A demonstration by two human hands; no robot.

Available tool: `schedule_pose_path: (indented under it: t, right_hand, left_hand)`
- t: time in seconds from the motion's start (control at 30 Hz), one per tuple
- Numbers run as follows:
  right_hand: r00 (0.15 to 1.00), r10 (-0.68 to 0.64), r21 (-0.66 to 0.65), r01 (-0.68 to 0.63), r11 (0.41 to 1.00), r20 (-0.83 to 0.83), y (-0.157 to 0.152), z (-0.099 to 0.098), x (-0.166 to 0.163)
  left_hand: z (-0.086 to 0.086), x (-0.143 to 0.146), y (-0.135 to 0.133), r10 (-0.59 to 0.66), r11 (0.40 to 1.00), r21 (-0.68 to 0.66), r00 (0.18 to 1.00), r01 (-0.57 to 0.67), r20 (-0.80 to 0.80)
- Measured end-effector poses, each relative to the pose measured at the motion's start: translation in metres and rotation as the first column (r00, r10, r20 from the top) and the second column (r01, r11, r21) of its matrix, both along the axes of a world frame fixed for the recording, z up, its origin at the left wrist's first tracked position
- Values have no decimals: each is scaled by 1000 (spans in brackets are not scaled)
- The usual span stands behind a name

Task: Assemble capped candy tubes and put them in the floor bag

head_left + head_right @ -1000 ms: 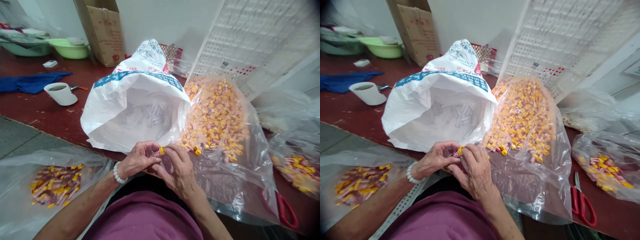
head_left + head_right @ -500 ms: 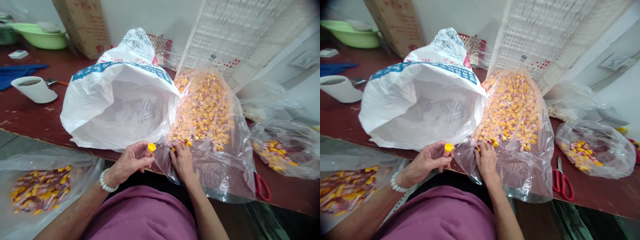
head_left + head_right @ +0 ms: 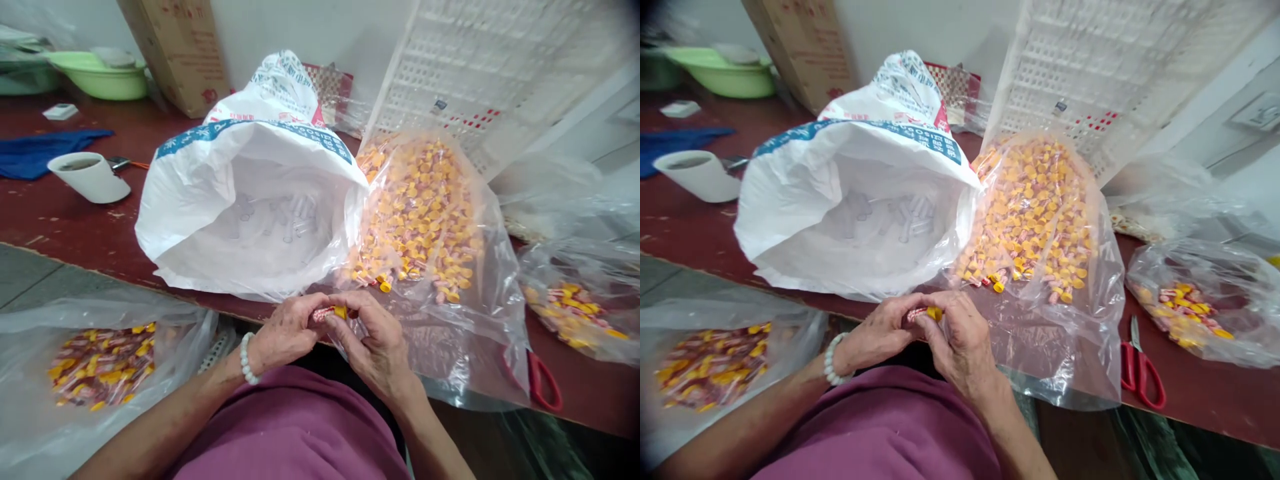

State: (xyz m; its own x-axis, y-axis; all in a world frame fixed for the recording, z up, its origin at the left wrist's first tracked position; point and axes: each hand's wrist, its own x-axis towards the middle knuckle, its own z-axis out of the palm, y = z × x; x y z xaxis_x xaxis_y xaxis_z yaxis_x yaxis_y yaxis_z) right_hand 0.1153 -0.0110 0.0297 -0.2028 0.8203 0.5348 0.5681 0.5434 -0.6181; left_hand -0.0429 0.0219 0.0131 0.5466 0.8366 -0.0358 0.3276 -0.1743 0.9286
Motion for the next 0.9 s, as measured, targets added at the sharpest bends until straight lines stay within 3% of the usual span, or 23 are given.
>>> schedule_pose_path:
  t: [0.17, 0.33, 0.47, 0.6, 0.77, 0.9]
  right_hand:
    - [995, -101, -11, 101, 995, 1, 2, -3, 8]
    - [967, 7, 60, -23, 998, 256, 0, -9, 2]
    - [966, 5, 48, -18, 999, 259, 3, -18, -3]
    - [986, -41, -7, 43, 999, 160, 6, -24, -1]
    - [946, -35, 26, 28, 999, 321, 5, -34, -9]
    - [964, -35, 41, 25, 999, 263, 6, -38, -17]
  left_hand:
    - [0, -3, 1, 18, 1000, -24, 1000, -18, 0]
    - [-7, 2, 0, 61, 973, -233, 964, 1, 260]
    - [-11, 6, 2, 135, 933, -358, 937, -10, 324]
    - [-9, 4, 3, 212, 866, -501, 901, 7, 378]
    - [-11, 6, -4, 291, 747, -653, 824, 121, 486]
    - [-14, 12, -9, 302, 703, -696, 825, 146, 478]
